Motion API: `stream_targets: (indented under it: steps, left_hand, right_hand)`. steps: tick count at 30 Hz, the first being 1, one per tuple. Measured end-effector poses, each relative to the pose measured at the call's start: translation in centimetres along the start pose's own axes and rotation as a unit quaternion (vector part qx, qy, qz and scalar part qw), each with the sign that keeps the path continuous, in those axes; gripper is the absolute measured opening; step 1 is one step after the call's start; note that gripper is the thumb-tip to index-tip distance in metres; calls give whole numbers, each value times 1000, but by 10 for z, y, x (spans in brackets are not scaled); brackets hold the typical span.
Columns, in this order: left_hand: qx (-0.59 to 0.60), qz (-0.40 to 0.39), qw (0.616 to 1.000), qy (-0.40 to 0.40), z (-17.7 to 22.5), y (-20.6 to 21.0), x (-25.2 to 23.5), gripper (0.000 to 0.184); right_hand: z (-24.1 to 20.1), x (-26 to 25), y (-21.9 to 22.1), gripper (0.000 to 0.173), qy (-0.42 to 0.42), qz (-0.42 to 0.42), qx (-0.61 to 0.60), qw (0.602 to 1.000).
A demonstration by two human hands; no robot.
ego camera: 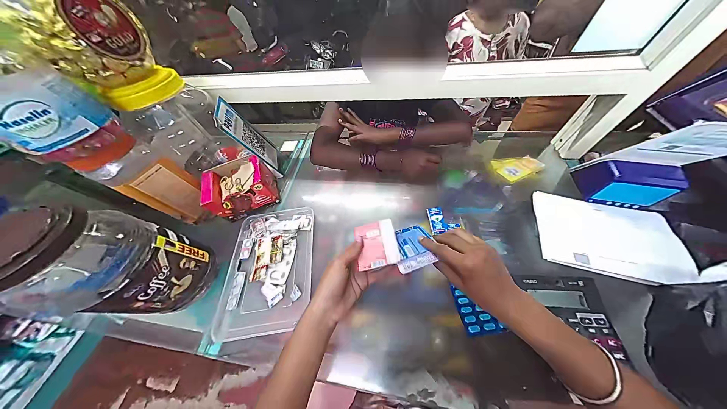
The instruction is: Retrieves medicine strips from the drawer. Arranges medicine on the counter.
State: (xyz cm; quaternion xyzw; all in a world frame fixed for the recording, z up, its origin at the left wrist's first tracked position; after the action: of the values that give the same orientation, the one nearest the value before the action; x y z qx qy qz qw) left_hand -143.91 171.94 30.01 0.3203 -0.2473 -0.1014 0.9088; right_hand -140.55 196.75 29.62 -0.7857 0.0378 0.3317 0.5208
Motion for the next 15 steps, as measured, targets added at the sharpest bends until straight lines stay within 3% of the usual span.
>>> stream_targets:
  steps: [2,4,8,11,12,15]
  left_hand:
    - [-63,56,994,74,7,-5,-1,40]
    - [-213,75,963,148,7,-16,-5,38]
    - [-532,58,802,265,3,-35,-19,48]
    - [-637,68,703,309,1,-29,-29,62]
    - [-658,71,682,310,0,-29,-29,66]
    - [-683,95,637,345,-7,-36,-22,71]
  right_hand:
    - [2,-3,-4,30,15,10,36,999]
    - [3,-2,1,31,23,-2,80,997]
    - [-3,1,16,35,61,-118,112,985]
    - [-13,-9,4,66,142,-287,57,946]
    - [-15,-10,-1,76,163,-304,34,938]
    - [-15,11,-16,81,162,-176,20,971]
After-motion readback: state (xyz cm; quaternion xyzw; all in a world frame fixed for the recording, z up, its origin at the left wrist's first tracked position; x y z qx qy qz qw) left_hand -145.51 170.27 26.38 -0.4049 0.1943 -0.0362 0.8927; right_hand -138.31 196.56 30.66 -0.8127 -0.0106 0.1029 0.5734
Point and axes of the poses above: each hand's wrist, its own x-axis away from the middle knuckle, its own y-axis out of the palm, z = x × y, the point moved 1 cm from there along -x, towards the middle knuckle, and after that the axes turned 5 degrees about y, right-handed, at the moved point
